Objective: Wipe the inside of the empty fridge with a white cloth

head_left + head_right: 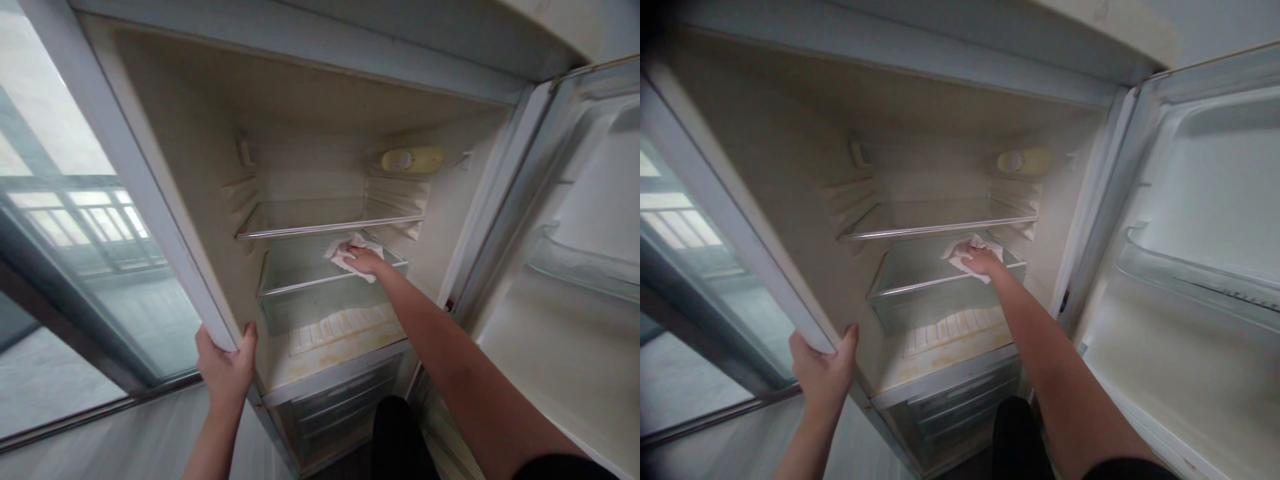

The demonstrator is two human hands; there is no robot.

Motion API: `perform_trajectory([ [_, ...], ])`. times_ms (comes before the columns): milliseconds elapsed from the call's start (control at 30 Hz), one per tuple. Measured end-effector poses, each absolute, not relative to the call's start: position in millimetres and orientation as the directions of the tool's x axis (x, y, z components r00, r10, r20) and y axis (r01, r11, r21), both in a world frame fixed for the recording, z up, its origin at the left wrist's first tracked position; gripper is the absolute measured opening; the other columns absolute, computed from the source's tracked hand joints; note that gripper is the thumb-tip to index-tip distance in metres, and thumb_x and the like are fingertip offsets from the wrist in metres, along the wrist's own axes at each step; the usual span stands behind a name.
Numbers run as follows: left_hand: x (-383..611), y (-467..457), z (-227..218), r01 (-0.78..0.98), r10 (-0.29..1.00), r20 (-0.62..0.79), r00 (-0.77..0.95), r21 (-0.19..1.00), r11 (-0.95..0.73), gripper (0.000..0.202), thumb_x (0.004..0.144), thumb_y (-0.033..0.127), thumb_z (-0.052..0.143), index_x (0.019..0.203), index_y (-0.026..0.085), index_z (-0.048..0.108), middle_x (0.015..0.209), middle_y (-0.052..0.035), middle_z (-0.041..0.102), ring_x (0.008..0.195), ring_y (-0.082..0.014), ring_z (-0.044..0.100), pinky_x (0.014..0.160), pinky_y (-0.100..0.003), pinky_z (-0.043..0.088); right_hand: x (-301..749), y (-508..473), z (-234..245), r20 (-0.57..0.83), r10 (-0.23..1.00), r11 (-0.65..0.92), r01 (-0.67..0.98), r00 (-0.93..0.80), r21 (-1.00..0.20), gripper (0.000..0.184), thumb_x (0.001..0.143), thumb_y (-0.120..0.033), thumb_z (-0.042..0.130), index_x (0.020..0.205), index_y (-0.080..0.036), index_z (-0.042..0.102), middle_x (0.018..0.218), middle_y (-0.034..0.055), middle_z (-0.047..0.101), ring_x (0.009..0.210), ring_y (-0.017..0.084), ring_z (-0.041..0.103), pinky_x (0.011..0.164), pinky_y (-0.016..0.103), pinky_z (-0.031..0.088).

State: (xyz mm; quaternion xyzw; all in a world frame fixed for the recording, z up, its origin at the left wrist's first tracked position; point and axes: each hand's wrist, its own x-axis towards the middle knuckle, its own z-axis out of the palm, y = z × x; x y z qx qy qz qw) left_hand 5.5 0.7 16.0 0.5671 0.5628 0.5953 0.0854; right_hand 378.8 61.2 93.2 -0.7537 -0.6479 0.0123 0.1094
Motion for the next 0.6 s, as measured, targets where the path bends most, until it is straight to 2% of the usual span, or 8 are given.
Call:
perform_trajectory([
  [133, 5, 0, 17, 0.565, 0.733, 0.582, -0.352, 0.756, -0.329, 0.059, 0.073, 0.064, 0.068, 0.110, 0.020, 0.058, 0.096, -0.0076, 0.060, 0.088, -0.0319, 0.065, 0.079, -0.047, 0.054, 390, 84, 94, 0.107, 0.976, -0.167, 0.969, 0.188, -0.181, 0.067, 0.108, -0.049, 0.035, 0.165, -0.015, 0.042, 0.171, 0.0108, 0.032, 0.158, 0.031, 0.036, 0.129, 0.041, 0.031],
  [333, 2, 0, 15, 0.572, 0.732, 0.554, -0.397, 0.773, -0.274, 0.055, 0.069, 0.065, 0.070, 0.101, 0.024, 0.054, 0.090, -0.0048, 0.058, 0.083, -0.0300, 0.062, 0.075, -0.043, 0.051, 409, 127, 94, 0.083, 0.971, -0.200, 0.954, 0.223, -0.221, 0.060, 0.108, -0.035, 0.035, 0.165, -0.021, 0.043, 0.169, 0.0080, 0.037, 0.155, 0.028, 0.041, 0.123, 0.041, 0.041],
  [467, 1, 2, 13, 0.566, 0.717, 0.582, -0.384, 0.762, -0.315, 0.051, 0.069, 0.065, 0.069, 0.095, 0.024, 0.054, 0.089, -0.0057, 0.058, 0.087, -0.0322, 0.062, 0.083, -0.047, 0.053, 421, 151, 96, 0.069, 0.974, -0.193, 0.950, 0.215, -0.244, 0.062, 0.106, -0.032, 0.036, 0.165, -0.015, 0.042, 0.164, 0.0150, 0.045, 0.150, 0.031, 0.049, 0.122, 0.043, 0.042],
  [533, 0, 4, 11, 0.572, 0.702, 0.574, -0.421, 0.769, -0.286, 0.052, 0.067, 0.064, 0.071, 0.096, 0.025, 0.054, 0.089, -0.0053, 0.058, 0.086, -0.0323, 0.062, 0.084, -0.050, 0.054, 429, 161, 97, 0.081, 0.977, -0.169, 0.950, 0.196, -0.262, 0.061, 0.105, -0.033, 0.040, 0.162, -0.013, 0.047, 0.160, 0.0164, 0.050, 0.147, 0.033, 0.052, 0.121, 0.045, 0.043],
  [600, 0, 5, 9, 0.581, 0.684, 0.569, -0.457, 0.773, -0.255, 0.054, 0.066, 0.065, 0.071, 0.097, 0.025, 0.053, 0.089, -0.0053, 0.057, 0.085, -0.0329, 0.062, 0.086, -0.052, 0.055, 438, 172, 97, 0.131, 0.978, -0.121, 0.948, 0.165, -0.293, 0.055, 0.103, -0.034, 0.046, 0.154, -0.015, 0.059, 0.153, 0.0145, 0.059, 0.142, 0.034, 0.057, 0.119, 0.046, 0.045],
])
